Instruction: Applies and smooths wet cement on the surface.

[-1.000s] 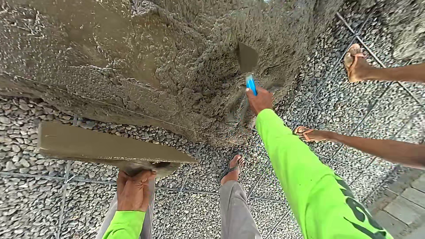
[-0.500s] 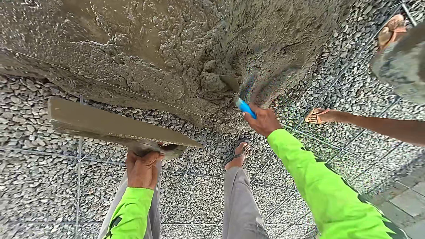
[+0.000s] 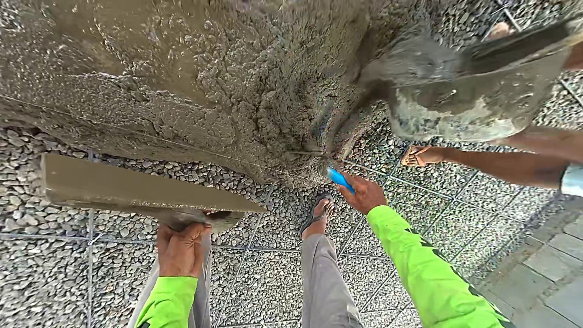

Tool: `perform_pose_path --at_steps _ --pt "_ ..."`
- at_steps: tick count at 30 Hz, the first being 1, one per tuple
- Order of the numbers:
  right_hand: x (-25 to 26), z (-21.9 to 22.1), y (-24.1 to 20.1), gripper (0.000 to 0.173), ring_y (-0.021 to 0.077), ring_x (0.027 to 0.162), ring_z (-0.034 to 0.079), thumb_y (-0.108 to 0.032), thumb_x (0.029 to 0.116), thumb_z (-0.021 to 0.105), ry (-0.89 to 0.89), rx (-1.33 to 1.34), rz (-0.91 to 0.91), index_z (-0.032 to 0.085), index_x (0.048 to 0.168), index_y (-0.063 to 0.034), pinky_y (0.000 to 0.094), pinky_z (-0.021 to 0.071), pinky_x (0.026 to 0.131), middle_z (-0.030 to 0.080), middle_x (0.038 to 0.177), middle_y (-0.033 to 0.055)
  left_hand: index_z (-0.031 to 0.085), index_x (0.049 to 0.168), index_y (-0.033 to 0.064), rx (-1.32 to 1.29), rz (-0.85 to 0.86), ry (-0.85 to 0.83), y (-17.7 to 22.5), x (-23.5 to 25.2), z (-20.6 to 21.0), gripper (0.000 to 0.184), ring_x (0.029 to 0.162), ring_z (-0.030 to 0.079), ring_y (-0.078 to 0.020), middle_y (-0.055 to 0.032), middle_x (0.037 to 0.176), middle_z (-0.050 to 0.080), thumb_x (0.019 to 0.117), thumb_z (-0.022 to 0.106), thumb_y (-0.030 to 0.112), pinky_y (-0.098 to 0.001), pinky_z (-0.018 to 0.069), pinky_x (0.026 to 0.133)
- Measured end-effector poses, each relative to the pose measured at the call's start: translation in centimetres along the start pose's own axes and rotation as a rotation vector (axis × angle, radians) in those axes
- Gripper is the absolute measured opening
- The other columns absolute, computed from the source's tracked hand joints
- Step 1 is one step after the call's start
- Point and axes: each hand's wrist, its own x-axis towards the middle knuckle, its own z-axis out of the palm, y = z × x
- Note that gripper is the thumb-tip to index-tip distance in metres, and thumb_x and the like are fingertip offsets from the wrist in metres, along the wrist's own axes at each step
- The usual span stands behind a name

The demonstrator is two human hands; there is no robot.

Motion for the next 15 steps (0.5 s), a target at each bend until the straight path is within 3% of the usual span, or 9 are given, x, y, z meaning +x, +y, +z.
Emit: perform_pose_path --at_steps 4,7,9,15 --pt "0.2 -1.2 -1.3 0.05 0.043 0.096 0.072 -0.043 0.1029 0.057 0.154 0.199 -0.025 0.066 0.134 -0.0041 0.066 0.0555 0.083 0.074 0.109 0.0228 0.043 0.125 0.0024 -0.008 -0.005 0.017 0.0 0.0 0.3 0.067 0.084 0.073 -0.0153 -0.0084 0.097 0.07 0.0631 0.057 -0.02 -0.0276 0.0618 0.063" --pt "3.0 -2.7 -4.8 0.052 0.046 0.098 0.07 -0.042 0.1065 0.054 0.159 0.276 0.218 0.059 0.14 -0.0021 0.0678 0.0532 0.085 0.071 0.11 0.0262 0.043 0.126 0.0018 -0.014 -0.012 0.029 0.3 -0.1 0.2 0.068 0.084 0.072 -0.0157 -0.0089 0.098 0.07 0.0638 0.056 -0.02 -0.0275 0.0613 0.063" --pt "6.0 -3.2 -6.6 0.051 0.0471 0.094 0.069 -0.046 0.1071 0.051 0.174 0.343 0.385 0.061 0.133 -0.003 0.0696 0.0521 0.082 0.07 0.103 0.0274 0.043 0.126 0.0015 -0.03 -0.009 0.032 0.6 -0.1 0.2 0.068 0.083 0.072 -0.0162 -0.0094 0.097 0.07 0.063 0.057 -0.02 -0.0273 0.0611 0.062" --pt "14.3 -4.5 -12.6 0.052 0.0463 0.114 0.066 -0.044 0.1072 0.048 0.219 0.434 0.568 0.063 0.131 -0.0009 0.0675 0.05 0.094 0.068 0.12 0.0284 0.044 0.124 0.0012 -0.064 -0.022 0.055 1.6 0.2 -0.6 0.065 0.083 0.073 -0.0168 -0.0104 0.097 0.07 0.0637 0.056 -0.021 -0.0281 0.0619 0.064"
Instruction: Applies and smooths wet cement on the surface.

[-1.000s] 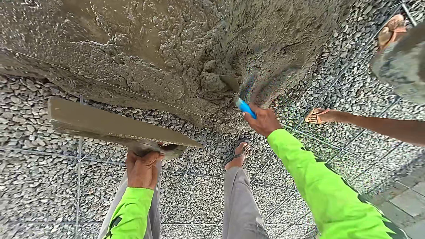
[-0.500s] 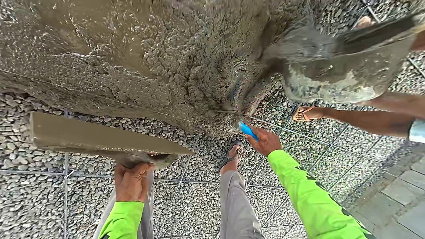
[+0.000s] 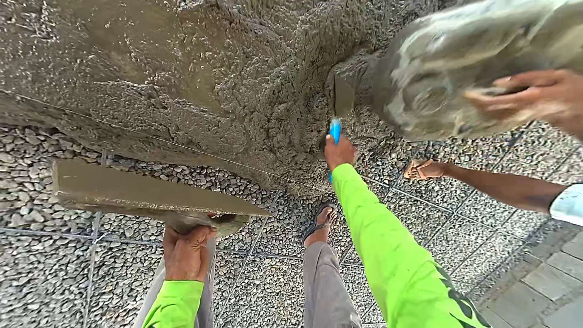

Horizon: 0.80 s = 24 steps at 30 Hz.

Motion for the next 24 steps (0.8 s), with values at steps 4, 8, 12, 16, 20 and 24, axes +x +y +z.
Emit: perform_pose_path --at_steps 4,8,12,16,20,24 --pt "-0.1 0.9 -2.6 0.051 0.0445 0.104 0.068 -0.048 0.105 0.051 -0.014 -0.002 -0.081 0.069 0.119 -0.0022 0.0677 0.0517 0.088 0.07 0.111 0.0265 0.046 0.121 0.0015 -0.024 -0.023 0.034 0.7 0.4 -0.8 0.061 0.081 0.072 -0.0154 -0.0093 0.097 0.069 0.0644 0.057 -0.021 -0.029 0.0619 0.063" --pt "-2.6 1.2 -2.9 0.052 0.0435 0.095 0.07 -0.049 0.1052 0.05 -0.096 -0.034 -0.266 0.069 0.122 -0.0041 0.0675 0.0528 0.083 0.071 0.103 0.0252 0.047 0.12 0.0015 -0.055 -0.042 0.06 1.5 0.9 -1.5 0.061 0.077 0.07 -0.0143 -0.0096 0.096 0.068 0.0638 0.058 -0.02 -0.0293 0.061 0.063" --pt "-6.3 1.2 -3.6 0.047 0.0411 0.088 0.069 -0.046 0.1051 0.054 -0.146 -0.032 -0.36 0.07 0.12 -0.004 0.0659 0.0528 0.08 0.071 0.095 0.0227 0.047 0.123 -0.0003 -0.08 -0.037 0.07 2.0 1.4 -1.9 0.064 0.084 0.071 -0.0193 -0.0143 0.1 0.069 0.0636 0.058 -0.021 -0.032 0.0613 0.066" --pt "-9.4 0.9 -2.9 0.043 0.0381 0.075 0.068 -0.045 0.1054 0.056 -0.239 -0.046 -0.463 0.069 0.123 -0.007 0.0628 0.0531 0.067 0.07 0.087 0.0211 0.047 0.123 -0.0002 -0.091 -0.055 0.075 2.1 1.7 -2.3 0.064 0.088 0.071 -0.0225 -0.0163 0.103 0.069 0.0639 0.057 -0.021 -0.0336 0.0611 0.067" --pt "-10.7 0.6 -2.2 0.04 0.0361 0.076 0.07 -0.043 0.1046 0.058 -0.293 -0.179 -0.559 0.069 0.125 -0.0115 0.0615 0.0552 0.069 0.072 0.086 0.0175 0.047 0.126 0.0 -0.1 -0.065 0.077 2.0 2.0 -2.7 0.068 0.091 0.071 -0.0247 -0.0183 0.106 0.069 0.0624 0.059 -0.023 -0.0349 0.061 0.067" --pt "-11.3 0.1 -1.6 0.04 0.0399 0.085 0.072 -0.042 0.1039 0.059 -0.304 -0.337 -0.671 0.067 0.128 -0.0108 0.0642 0.056 0.073 0.073 0.093 0.0187 0.046 0.127 0.0003 -0.094 -0.065 0.073 1.8 2.0 -2.7 0.069 0.092 0.071 -0.0242 -0.0184 0.107 0.068 0.0619 0.059 -0.021 -0.0343 0.0611 0.067"
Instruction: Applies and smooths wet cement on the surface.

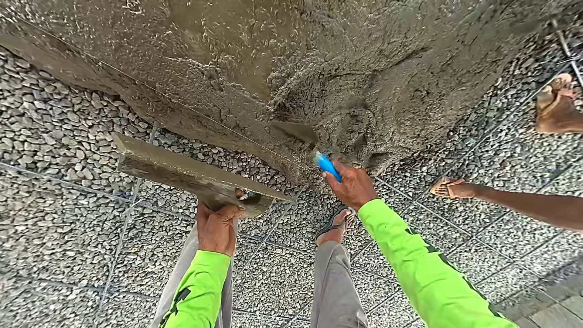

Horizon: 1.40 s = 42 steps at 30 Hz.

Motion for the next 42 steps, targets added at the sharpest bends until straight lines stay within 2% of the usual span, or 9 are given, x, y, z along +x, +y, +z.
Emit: perform_pose_path --at_steps 9,13,18,22,24,26,28,34,42 --pt "-1.0 0.5 0.8 0.05 0.0411 0.098 0.072 -0.045 0.1051 0.052 -0.072 -0.087 -0.006 0.061 0.14 -0.0114 0.0627 0.0568 0.08 0.072 0.116 0.0196 0.041 0.132 -0.0018 0.011 0.011 -0.043 -0.4 -0.3 0.8 0.073 0.089 0.072 -0.0238 -0.0189 0.103 0.069 0.0635 0.057 -0.022 -0.0323 0.0613 0.067" --pt "0.2 -1.3 1.4 0.046 0.0381 0.093 0.072 -0.04 0.1048 0.056 0.148 0.222 0.102 0.064 0.135 -0.0066 0.0622 0.0561 0.083 0.073 0.105 0.0196 0.041 0.132 -0.0008 0.015 0.019 -0.029 -0.4 -0.3 1.1 0.074 0.089 0.073 -0.0203 -0.0154 0.102 0.07 0.0632 0.056 -0.021 -0.0298 0.0617 0.067" --pt "7.4 -5.9 5.1 0.052 0.0335 0.067 0.068 -0.05 0.1072 0.047 0.286 0.498 0.426 0.065 0.125 -0.0045 0.0568 0.0586 0.064 0.07 0.088 0.0187 0.043 0.13 0.0003 0.009 0.007 -0.014 -0.4 0.1 1.0 0.07 0.087 0.073 -0.0201 -0.0149 0.101 0.071 0.0645 0.056 -0.02 -0.0289 0.0602 0.062" --pt "13.1 -9.0 6.4 0.053 0.0397 0.079 0.069 -0.049 0.1066 0.046 0.42 0.438 0.514 0.066 0.122 -0.003 0.0637 0.0557 0.074 0.07 0.096 0.0233 0.043 0.13 0.0004 -0.023 -0.023 0.003 0.2 0.4 0.9 0.068 0.087 0.072 -0.0201 -0.0154 0.101 0.07 0.0668 0.055 -0.02 -0.029 0.0602 0.062" --pt "15.2 -9.2 4.7 0.051 0.0383 0.078 0.069 -0.048 0.1064 0.048 0.423 0.457 0.537 0.067 0.121 -0.0033 0.0616 0.0565 0.073 0.07 0.097 0.0231 0.043 0.131 -0.0005 -0.028 -0.035 0.021 0.8 0.5 0.7 0.069 0.087 0.072 -0.0205 -0.0162 0.102 0.069 0.0659 0.056 -0.02 -0.0293 0.0598 0.062" --pt "16.9 -8.6 2.0 0.049 0.0279 0.062 0.066 -0.05 0.1057 0.049 0.385 0.551 0.554 0.067 0.116 -0.0062 0.0495 0.0583 0.059 0.067 0.085 0.0153 0.042 0.133 -0.0015 -0.046 -0.052 0.035 1.2 0.8 0.6 0.072 0.088 0.071 -0.0229 -0.0188 0.104 0.069 0.0647 0.057 -0.02 -0.031 0.0593 0.063" --pt "17.2 -8.1 -1.1 0.048 0.0243 0.055 0.063 -0.05 0.1062 0.049 0.334 0.629 0.537 0.066 0.116 -0.0068 0.0452 0.0574 0.053 0.065 0.079 0.0124 0.042 0.133 -0.0013 -0.056 -0.071 0.039 1.6 1.1 0.6 0.073 0.089 0.071 -0.024 -0.02 0.105 0.069 0.0642 0.058 -0.019 -0.0314 0.0588 0.063" --pt "15.0 -6.4 -7.9 0.052 0.0311 0.057 0.065 -0.053 0.1061 0.048 0.201 0.48 0.326 0.066 0.113 -0.0053 0.0536 0.057 0.055 0.066 0.078 0.0171 0.044 0.131 -0.0023 -0.109 -0.081 0.054 3.4 1.8 0.2 0.073 0.091 0.07 -0.0249 -0.0197 0.105 0.068 0.0619 0.062 -0.018 -0.0334 0.0598 0.067" --pt "12.8 -6.3 -14.2 0.044 0.0187 0.051 0.061 -0.049 0.1072 0.051 -0.061 0.821 0.359 0.064 0.123 -0.01 0.0353 0.0559 0.047 0.065 0.074 0.0081 0.041 0.136 -0.002 -0.196 -0.098 0.109 5.1 3.2 -1.5 0.078 0.091 0.07 -0.0274 -0.0219 0.107 0.066 0.0618 0.061 -0.019 -0.036 0.0597 0.067"
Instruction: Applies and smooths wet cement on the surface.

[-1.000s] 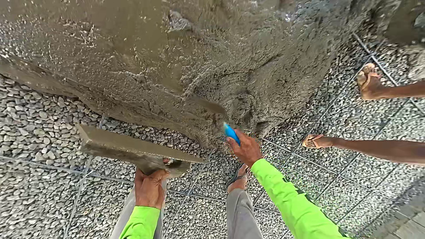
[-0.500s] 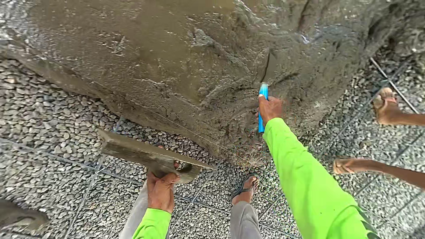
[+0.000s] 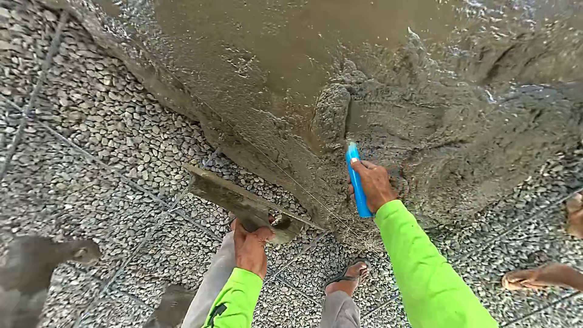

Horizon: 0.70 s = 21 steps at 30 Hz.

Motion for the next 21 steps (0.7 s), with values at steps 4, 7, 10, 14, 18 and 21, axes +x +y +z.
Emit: perform_pose_path --at_steps 4,7,10,14,18,21 --pt "-0.1 2.3 -1.3 0.044 0.0192 0.051 0.06 -0.049 0.1068 0.053 -0.068 -0.129 -0.068 0.065 0.125 -0.0111 0.0356 0.0554 0.047 0.065 0.075 0.0091 0.039 0.137 -0.0008 -0.022 -0.017 0.002 0.4 0.3 -0.5 0.082 0.092 0.07 -0.0281 -0.0222 0.108 0.066 0.0598 0.061 -0.019 -0.0364 0.0598 0.069" --pt "-0.5 5.0 -2.8 0.047 0.0217 0.05 0.059 -0.052 0.107 0.05 -0.093 -0.274 -0.155 0.065 0.126 -0.0119 0.0401 0.0544 0.047 0.065 0.076 0.0116 0.039 0.137 -0.0007 -0.024 -0.019 0.011 0.5 0.5 -1.0 0.084 0.094 0.069 -0.0285 -0.0224 0.109 0.066 0.0588 0.062 -0.018 -0.0368 0.0597 0.07" --pt "-0.7 6.9 -4.2 0.042 0.029 0.054 0.062 -0.045 0.1076 0.05 -0.073 -0.416 -0.256 0.065 0.121 -0.0081 0.0496 0.0544 0.05 0.065 0.078 0.0164 0.04 0.137 -0.0015 -0.002 -0.009 0.021 0.3 0.6 -1.2 0.082 0.094 0.069 -0.0272 -0.0218 0.11 0.067 0.0595 0.062 -0.018 -0.0361 0.0594 0.071" --pt "-0.4 7.7 -6.3 0.033 0.0366 0.086 0.07 -0.033 0.1044 0.057 -0.027 -0.675 -0.401 0.068 0.12 -0.0062 0.0612 0.0549 0.077 0.071 0.094 0.0188 0.041 0.139 -0.0006 0.023 -0.005 0.002 0.0 0.7 -0.9 0.085 0.095 0.07 -0.0279 -0.0222 0.112 0.067 0.0587 0.063 -0.017 -0.0374 0.0598 0.07" --pt "-0.7 6.5 -5.1 0.04 0.0412 0.1 0.071 -0.034 0.1029 0.058 0.004 -0.738 -0.512 0.064 0.132 -0.0069 0.066 0.0558 0.084 0.072 0.107 0.0213 0.043 0.136 -0.0028 0.092 0.058 -0.053 -0.5 -0.1 -0.6 0.072 0.091 0.069 -0.0236 -0.0181 0.107 0.068 0.0678 0.06 -0.018 -0.0359 0.0599 0.07" --pt "-0.1 1.8 -1.8 0.043 0.0357 0.1 0.072 -0.037 0.1039 0.057 0.143 -0.62 -0.468 0.061 0.139 -0.0124 0.0626 0.0567 0.083 0.074 0.111 0.0158 0.046 0.13 -0.002 0.119 0.094 -0.098 -1.4 -0.2 -0.3 0.063 0.092 0.07 -0.0214 -0.0151 0.105 0.068 0.0701 0.058 -0.017 -0.0354 0.0612 0.073"
